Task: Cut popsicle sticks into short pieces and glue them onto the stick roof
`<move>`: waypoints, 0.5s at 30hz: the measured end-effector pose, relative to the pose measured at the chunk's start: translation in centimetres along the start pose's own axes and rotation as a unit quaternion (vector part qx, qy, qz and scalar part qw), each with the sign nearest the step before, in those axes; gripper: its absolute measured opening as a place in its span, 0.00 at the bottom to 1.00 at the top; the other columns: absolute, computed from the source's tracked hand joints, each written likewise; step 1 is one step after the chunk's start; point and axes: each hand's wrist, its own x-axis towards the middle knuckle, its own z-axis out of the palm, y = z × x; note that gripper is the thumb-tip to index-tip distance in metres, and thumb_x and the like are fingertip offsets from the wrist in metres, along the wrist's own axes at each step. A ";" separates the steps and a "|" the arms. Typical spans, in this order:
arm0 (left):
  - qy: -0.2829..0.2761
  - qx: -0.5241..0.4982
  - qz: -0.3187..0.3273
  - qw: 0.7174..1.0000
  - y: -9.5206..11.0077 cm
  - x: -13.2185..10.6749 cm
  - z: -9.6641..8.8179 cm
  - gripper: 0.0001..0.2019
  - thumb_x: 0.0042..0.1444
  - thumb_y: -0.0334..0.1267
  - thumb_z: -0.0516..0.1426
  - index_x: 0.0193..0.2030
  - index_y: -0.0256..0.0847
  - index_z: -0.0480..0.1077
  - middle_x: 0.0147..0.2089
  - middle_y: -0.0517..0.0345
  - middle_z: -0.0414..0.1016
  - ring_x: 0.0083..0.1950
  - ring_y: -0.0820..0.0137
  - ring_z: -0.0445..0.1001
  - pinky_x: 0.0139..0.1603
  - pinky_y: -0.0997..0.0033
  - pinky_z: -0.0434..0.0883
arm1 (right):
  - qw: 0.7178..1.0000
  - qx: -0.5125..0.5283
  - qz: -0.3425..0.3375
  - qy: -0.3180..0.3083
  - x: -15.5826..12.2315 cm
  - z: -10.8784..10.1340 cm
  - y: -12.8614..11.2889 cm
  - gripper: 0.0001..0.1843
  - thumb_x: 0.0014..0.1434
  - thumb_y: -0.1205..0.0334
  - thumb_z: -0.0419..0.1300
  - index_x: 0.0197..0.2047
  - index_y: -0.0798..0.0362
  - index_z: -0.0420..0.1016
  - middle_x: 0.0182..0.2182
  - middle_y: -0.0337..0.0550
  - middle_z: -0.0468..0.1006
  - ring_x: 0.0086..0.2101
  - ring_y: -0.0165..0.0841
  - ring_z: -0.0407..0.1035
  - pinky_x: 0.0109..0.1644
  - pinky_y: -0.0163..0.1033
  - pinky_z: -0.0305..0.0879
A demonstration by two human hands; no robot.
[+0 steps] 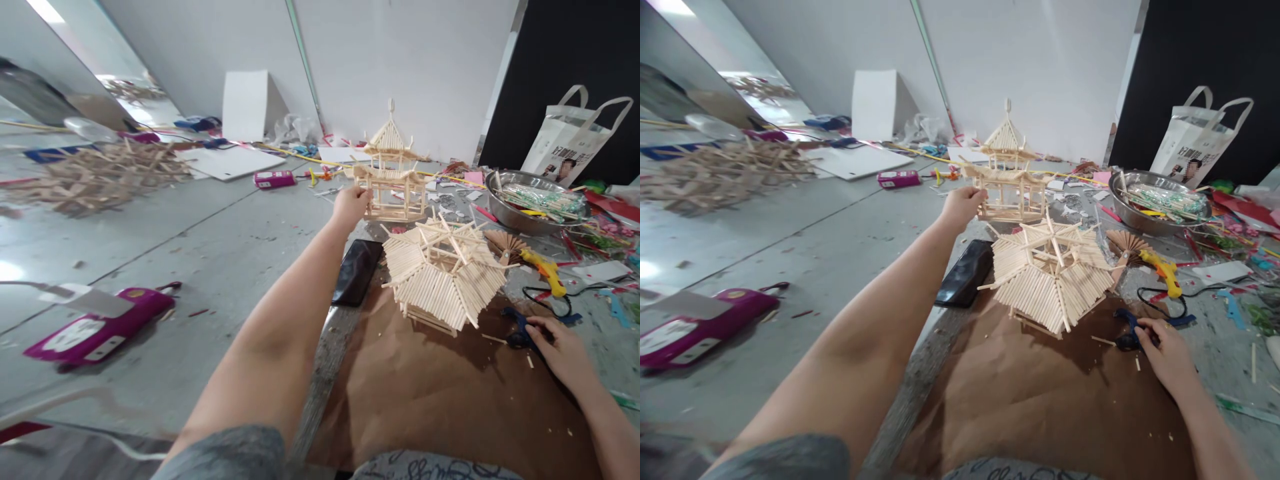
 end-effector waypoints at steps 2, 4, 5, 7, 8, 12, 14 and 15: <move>-0.007 0.038 0.003 0.999 -0.5 -0.3 0.3 0.16 0.50 0.43 0.49 0.30 0.35 0.73 0.24 0.56 0.69 0.27 0.70 0.64 0.28 0.73 0.58 | 1.000 0.000 0.000 0.001 0.0 0.0 -0.1 0.19 0.54 0.46 0.50 0.34 0.50 0.75 0.31 0.45 0.79 0.29 0.37 0.72 0.33 0.42 0.66; -0.016 0.057 0.000 0.998 -1.2 -0.7 0.6 0.16 0.50 0.43 0.49 0.31 0.34 0.74 0.25 0.55 0.70 0.28 0.70 0.65 0.28 0.72 0.57 | 1.000 0.002 0.001 -0.001 0.0 -0.1 -0.2 0.19 0.54 0.46 0.50 0.34 0.49 0.75 0.31 0.44 0.79 0.31 0.38 0.72 0.34 0.42 0.66; -0.020 0.060 -0.002 0.998 -1.5 -0.8 0.8 0.16 0.50 0.43 0.49 0.32 0.34 0.74 0.26 0.54 0.71 0.28 0.69 0.65 0.28 0.72 0.58 | 1.000 0.003 0.001 -0.002 0.0 -0.1 -0.3 0.19 0.54 0.46 0.50 0.34 0.49 0.75 0.31 0.44 0.79 0.32 0.38 0.72 0.35 0.42 0.67; -0.027 0.066 -0.004 0.997 -2.1 -1.0 1.0 0.16 0.50 0.43 0.50 0.34 0.35 0.75 0.28 0.53 0.73 0.29 0.68 0.67 0.29 0.72 0.58 | 1.000 0.003 0.005 0.001 0.0 -0.2 -0.4 0.19 0.53 0.46 0.50 0.34 0.49 0.75 0.32 0.44 0.79 0.32 0.38 0.73 0.36 0.43 0.67; -0.031 0.069 -0.004 0.997 -2.4 -1.0 1.1 0.16 0.50 0.43 0.50 0.34 0.35 0.75 0.28 0.52 0.74 0.30 0.67 0.67 0.29 0.72 0.59 | 1.000 0.004 0.007 0.002 0.0 -0.2 -0.4 0.19 0.53 0.46 0.51 0.34 0.49 0.75 0.32 0.44 0.79 0.32 0.38 0.73 0.36 0.43 0.67; -0.048 0.079 -0.008 0.996 -3.0 -1.1 1.5 0.13 0.47 0.41 0.53 0.33 0.37 0.75 0.30 0.51 0.76 0.32 0.66 0.69 0.31 0.72 0.60 | 1.000 0.001 0.012 -0.001 0.0 -0.1 -0.4 0.19 0.53 0.46 0.51 0.34 0.50 0.75 0.32 0.45 0.79 0.31 0.38 0.72 0.35 0.42 0.67; -0.054 0.081 -0.011 0.995 -3.2 -1.2 1.5 0.12 0.46 0.40 0.54 0.32 0.37 0.76 0.30 0.51 0.76 0.33 0.65 0.70 0.32 0.72 0.61 | 1.000 -0.001 0.011 -0.001 0.0 0.0 -0.3 0.19 0.53 0.46 0.51 0.34 0.50 0.75 0.31 0.45 0.79 0.31 0.37 0.72 0.35 0.42 0.67; -0.057 0.082 -0.012 0.995 -3.2 -1.2 1.5 0.12 0.45 0.40 0.54 0.31 0.37 0.76 0.30 0.51 0.76 0.33 0.65 0.70 0.32 0.72 0.61 | 1.000 -0.001 0.008 0.000 0.0 0.0 -0.2 0.19 0.53 0.47 0.51 0.34 0.50 0.75 0.31 0.45 0.79 0.31 0.37 0.72 0.35 0.42 0.67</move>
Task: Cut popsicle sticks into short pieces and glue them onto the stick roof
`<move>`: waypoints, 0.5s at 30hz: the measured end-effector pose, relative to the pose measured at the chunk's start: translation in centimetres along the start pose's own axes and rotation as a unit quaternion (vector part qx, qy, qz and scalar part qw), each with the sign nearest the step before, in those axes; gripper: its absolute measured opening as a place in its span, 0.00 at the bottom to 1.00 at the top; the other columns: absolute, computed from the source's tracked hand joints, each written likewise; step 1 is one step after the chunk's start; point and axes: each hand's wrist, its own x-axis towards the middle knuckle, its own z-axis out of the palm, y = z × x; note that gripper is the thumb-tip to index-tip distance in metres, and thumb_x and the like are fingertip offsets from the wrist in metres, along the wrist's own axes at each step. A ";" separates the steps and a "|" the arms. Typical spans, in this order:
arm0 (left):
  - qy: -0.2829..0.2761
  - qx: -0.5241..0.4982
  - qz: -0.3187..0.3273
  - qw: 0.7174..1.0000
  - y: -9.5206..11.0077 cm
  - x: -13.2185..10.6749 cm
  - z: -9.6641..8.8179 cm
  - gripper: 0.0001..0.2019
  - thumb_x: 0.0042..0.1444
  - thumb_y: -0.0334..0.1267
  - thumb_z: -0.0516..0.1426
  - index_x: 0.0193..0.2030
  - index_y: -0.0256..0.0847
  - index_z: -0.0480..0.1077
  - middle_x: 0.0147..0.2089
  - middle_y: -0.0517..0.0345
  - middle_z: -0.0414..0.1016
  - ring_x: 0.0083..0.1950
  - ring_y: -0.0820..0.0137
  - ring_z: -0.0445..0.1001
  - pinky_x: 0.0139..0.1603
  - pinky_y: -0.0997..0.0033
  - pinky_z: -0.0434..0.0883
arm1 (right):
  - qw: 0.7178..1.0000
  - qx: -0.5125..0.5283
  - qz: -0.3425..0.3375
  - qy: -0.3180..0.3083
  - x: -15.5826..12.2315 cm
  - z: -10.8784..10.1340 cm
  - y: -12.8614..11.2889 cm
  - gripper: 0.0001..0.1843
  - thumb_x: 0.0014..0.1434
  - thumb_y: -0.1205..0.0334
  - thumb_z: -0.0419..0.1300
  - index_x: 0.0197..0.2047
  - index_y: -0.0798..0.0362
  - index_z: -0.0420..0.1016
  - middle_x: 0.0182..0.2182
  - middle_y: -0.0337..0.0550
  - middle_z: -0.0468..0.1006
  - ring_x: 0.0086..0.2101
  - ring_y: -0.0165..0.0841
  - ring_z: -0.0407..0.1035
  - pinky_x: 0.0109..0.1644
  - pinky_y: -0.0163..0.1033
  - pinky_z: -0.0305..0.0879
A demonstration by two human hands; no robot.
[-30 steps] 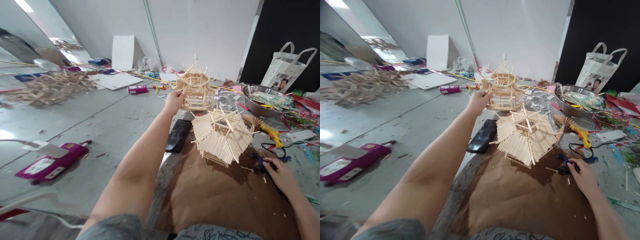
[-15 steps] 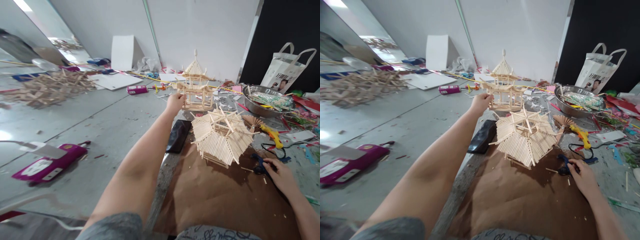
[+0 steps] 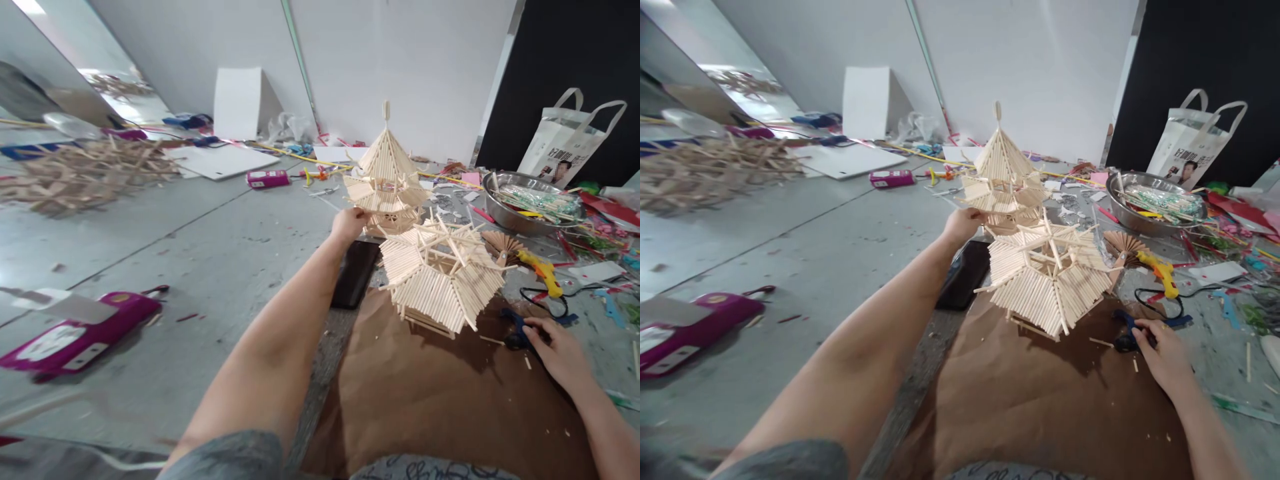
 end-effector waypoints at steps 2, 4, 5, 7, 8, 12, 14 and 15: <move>-0.004 -0.001 -0.004 1.000 0.0 -0.2 -0.1 0.12 0.45 0.40 0.55 0.31 0.37 0.76 0.29 0.52 0.77 0.33 0.64 0.71 0.32 0.72 0.61 | 1.000 0.000 -0.008 0.003 0.0 0.0 0.1 0.18 0.53 0.47 0.51 0.34 0.50 0.75 0.31 0.45 0.79 0.31 0.37 0.72 0.36 0.43 0.67; -0.005 -0.005 -0.008 1.000 0.0 -0.5 -0.4 0.12 0.44 0.40 0.56 0.32 0.37 0.77 0.30 0.52 0.77 0.34 0.64 0.72 0.33 0.71 0.62 | 1.000 0.000 -0.015 0.006 0.0 0.1 0.2 0.18 0.54 0.48 0.51 0.35 0.50 0.75 0.31 0.44 0.79 0.33 0.38 0.72 0.37 0.43 0.67; -0.002 -0.007 -0.012 1.000 0.1 -0.8 -0.6 0.12 0.44 0.40 0.56 0.33 0.37 0.77 0.31 0.52 0.77 0.34 0.63 0.72 0.33 0.71 0.62 | 1.000 0.000 -0.018 0.007 0.0 0.1 0.2 0.18 0.54 0.48 0.51 0.35 0.50 0.75 0.31 0.45 0.79 0.33 0.38 0.72 0.38 0.43 0.67; 0.016 -0.011 -0.021 1.000 0.2 -1.5 -1.1 0.14 0.45 0.39 0.55 0.36 0.36 0.77 0.33 0.51 0.77 0.35 0.63 0.72 0.34 0.71 0.62 | 1.000 -0.001 -0.028 0.009 0.1 0.2 0.4 0.17 0.54 0.49 0.51 0.35 0.50 0.75 0.32 0.45 0.79 0.34 0.38 0.72 0.39 0.43 0.66; 0.029 -0.013 -0.025 0.999 0.2 -2.0 -1.4 0.15 0.47 0.39 0.54 0.38 0.36 0.76 0.34 0.50 0.77 0.35 0.63 0.72 0.35 0.70 0.62 | 0.999 -0.003 -0.034 0.013 0.1 0.2 0.6 0.17 0.55 0.49 0.51 0.35 0.50 0.74 0.32 0.45 0.78 0.34 0.38 0.72 0.39 0.44 0.66; 0.107 -0.027 -0.041 0.993 0.8 -4.4 -2.7 0.17 0.53 0.41 0.49 0.38 0.33 0.75 0.31 0.50 0.75 0.34 0.65 0.70 0.34 0.70 0.61 | 0.997 -0.013 -0.045 0.054 0.3 0.3 1.0 0.17 0.56 0.49 0.50 0.36 0.51 0.74 0.34 0.47 0.78 0.34 0.38 0.71 0.38 0.44 0.65; 0.162 -0.058 -0.044 0.984 1.2 -5.8 -3.3 0.17 0.54 0.43 0.48 0.34 0.34 0.74 0.27 0.52 0.73 0.32 0.67 0.69 0.33 0.71 0.61 | 0.996 -0.013 -0.051 0.076 0.3 0.3 1.0 0.18 0.56 0.48 0.50 0.34 0.51 0.74 0.34 0.47 0.78 0.34 0.39 0.71 0.38 0.43 0.65; 0.187 -0.079 -0.041 0.978 1.5 -6.6 -3.5 0.17 0.55 0.43 0.48 0.32 0.34 0.74 0.26 0.54 0.71 0.32 0.68 0.69 0.32 0.71 0.61 | 0.995 -0.014 -0.054 0.085 0.3 0.3 1.0 0.18 0.56 0.48 0.49 0.33 0.51 0.74 0.33 0.47 0.78 0.34 0.39 0.71 0.38 0.43 0.64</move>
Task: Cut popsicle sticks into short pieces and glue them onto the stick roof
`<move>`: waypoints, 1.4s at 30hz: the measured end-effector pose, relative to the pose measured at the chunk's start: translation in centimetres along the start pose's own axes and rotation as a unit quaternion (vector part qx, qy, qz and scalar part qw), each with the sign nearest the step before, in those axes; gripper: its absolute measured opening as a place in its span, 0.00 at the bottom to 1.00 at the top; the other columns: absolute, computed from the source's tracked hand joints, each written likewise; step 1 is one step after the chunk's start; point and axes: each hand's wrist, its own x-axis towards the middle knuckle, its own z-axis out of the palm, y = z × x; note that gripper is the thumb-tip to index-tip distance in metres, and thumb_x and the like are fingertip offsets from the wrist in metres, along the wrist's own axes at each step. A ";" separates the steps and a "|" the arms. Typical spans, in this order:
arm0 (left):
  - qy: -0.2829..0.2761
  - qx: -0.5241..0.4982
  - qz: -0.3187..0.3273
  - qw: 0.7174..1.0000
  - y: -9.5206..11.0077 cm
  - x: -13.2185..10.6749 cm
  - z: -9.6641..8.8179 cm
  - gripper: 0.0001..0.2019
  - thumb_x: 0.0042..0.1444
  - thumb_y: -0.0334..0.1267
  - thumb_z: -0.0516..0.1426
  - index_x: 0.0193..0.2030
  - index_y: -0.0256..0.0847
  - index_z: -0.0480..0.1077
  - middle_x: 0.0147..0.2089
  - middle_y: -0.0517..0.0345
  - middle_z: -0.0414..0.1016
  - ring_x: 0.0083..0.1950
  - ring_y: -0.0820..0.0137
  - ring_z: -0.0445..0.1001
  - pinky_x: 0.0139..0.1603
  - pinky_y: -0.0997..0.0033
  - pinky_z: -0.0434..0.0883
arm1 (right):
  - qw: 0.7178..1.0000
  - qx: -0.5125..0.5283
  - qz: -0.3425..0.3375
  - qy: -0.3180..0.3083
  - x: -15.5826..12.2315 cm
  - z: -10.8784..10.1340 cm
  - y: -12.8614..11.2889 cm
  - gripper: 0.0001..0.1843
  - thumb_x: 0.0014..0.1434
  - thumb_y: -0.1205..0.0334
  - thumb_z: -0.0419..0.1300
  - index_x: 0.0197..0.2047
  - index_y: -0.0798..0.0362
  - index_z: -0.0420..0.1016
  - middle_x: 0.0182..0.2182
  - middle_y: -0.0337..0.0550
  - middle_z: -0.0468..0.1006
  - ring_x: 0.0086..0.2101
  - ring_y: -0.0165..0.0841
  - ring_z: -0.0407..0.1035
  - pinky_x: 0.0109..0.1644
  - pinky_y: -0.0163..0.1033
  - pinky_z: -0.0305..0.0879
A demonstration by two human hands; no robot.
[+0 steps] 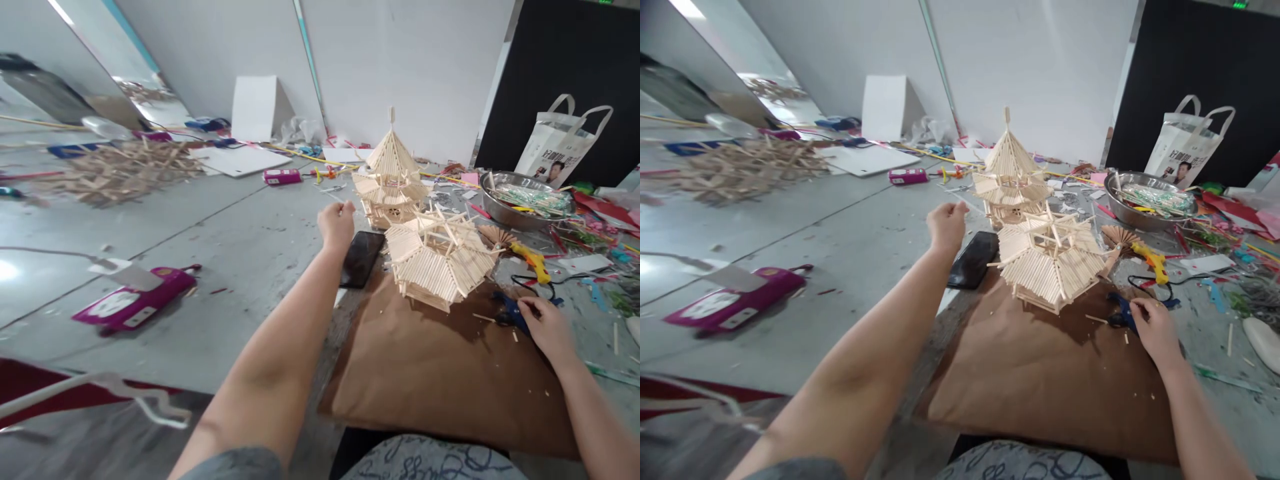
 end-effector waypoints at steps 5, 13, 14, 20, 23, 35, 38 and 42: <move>0.074 -0.095 0.009 0.993 1.9 -4.1 -2.0 0.20 0.59 0.45 0.44 0.25 0.38 0.68 0.26 0.56 0.69 0.34 0.70 0.68 0.34 0.73 0.62 | 0.998 -0.042 -0.034 0.006 0.0 -0.1 -0.6 0.23 0.59 0.45 0.46 0.26 0.51 0.71 0.25 0.46 0.76 0.29 0.37 0.69 0.35 0.39 0.61; 0.088 -0.157 0.007 0.984 3.7 -12.6 -2.8 0.17 0.61 0.43 0.43 0.26 0.40 0.65 0.28 0.57 0.70 0.37 0.71 0.69 0.42 0.72 0.65 | 0.995 -0.056 -0.073 0.031 0.2 0.3 -1.1 0.18 0.59 0.51 0.47 0.32 0.52 0.72 0.31 0.47 0.77 0.32 0.37 0.69 0.36 0.39 0.62; 0.086 -0.172 0.000 0.981 3.5 -13.5 -2.5 0.16 0.61 0.42 0.43 0.28 0.40 0.64 0.31 0.56 0.71 0.37 0.71 0.70 0.42 0.72 0.65 | 0.995 -0.057 -0.079 0.031 0.2 0.4 -1.1 0.17 0.59 0.52 0.47 0.33 0.52 0.72 0.32 0.47 0.77 0.33 0.37 0.69 0.37 0.40 0.62; 0.004 -0.218 0.030 0.976 2.6 -16.9 -0.2 0.08 0.56 0.40 0.50 0.38 0.39 0.66 0.37 0.53 0.70 0.38 0.70 0.69 0.39 0.72 0.66 | 0.992 -0.066 -0.106 0.020 0.3 0.7 -1.4 0.15 0.59 0.57 0.47 0.34 0.52 0.72 0.34 0.47 0.77 0.36 0.38 0.70 0.40 0.41 0.62; -0.034 -0.232 0.033 0.972 2.5 -17.3 0.3 0.09 0.53 0.35 0.51 0.42 0.39 0.64 0.40 0.53 0.70 0.37 0.71 0.68 0.36 0.73 0.66 | 0.991 -0.076 -0.113 0.017 0.3 0.7 -1.4 0.15 0.59 0.56 0.48 0.34 0.53 0.73 0.34 0.48 0.78 0.36 0.39 0.70 0.40 0.41 0.62; -0.173 -0.145 0.027 0.974 2.3 -16.8 1.1 0.07 0.45 0.32 0.53 0.33 0.38 0.68 0.32 0.56 0.72 0.34 0.68 0.69 0.35 0.70 0.65 | 0.989 -0.089 -0.118 0.018 0.4 0.9 -1.1 0.15 0.58 0.55 0.49 0.33 0.52 0.74 0.32 0.47 0.78 0.34 0.38 0.70 0.37 0.41 0.62; -0.196 -0.123 0.034 0.972 2.7 -17.0 0.8 0.04 0.45 0.33 0.53 0.30 0.39 0.67 0.31 0.57 0.72 0.34 0.68 0.70 0.35 0.70 0.64 | 0.989 -0.080 -0.121 0.027 0.4 0.9 -1.3 0.15 0.58 0.55 0.49 0.31 0.52 0.74 0.31 0.47 0.78 0.33 0.38 0.71 0.36 0.41 0.63; -0.206 -0.145 0.025 0.968 2.9 -17.1 0.2 0.05 0.48 0.35 0.51 0.27 0.39 0.66 0.29 0.59 0.71 0.33 0.68 0.70 0.36 0.71 0.64 | 0.988 -0.075 -0.130 0.033 0.3 0.8 -1.5 0.15 0.58 0.55 0.49 0.31 0.52 0.74 0.31 0.47 0.78 0.33 0.38 0.71 0.36 0.41 0.63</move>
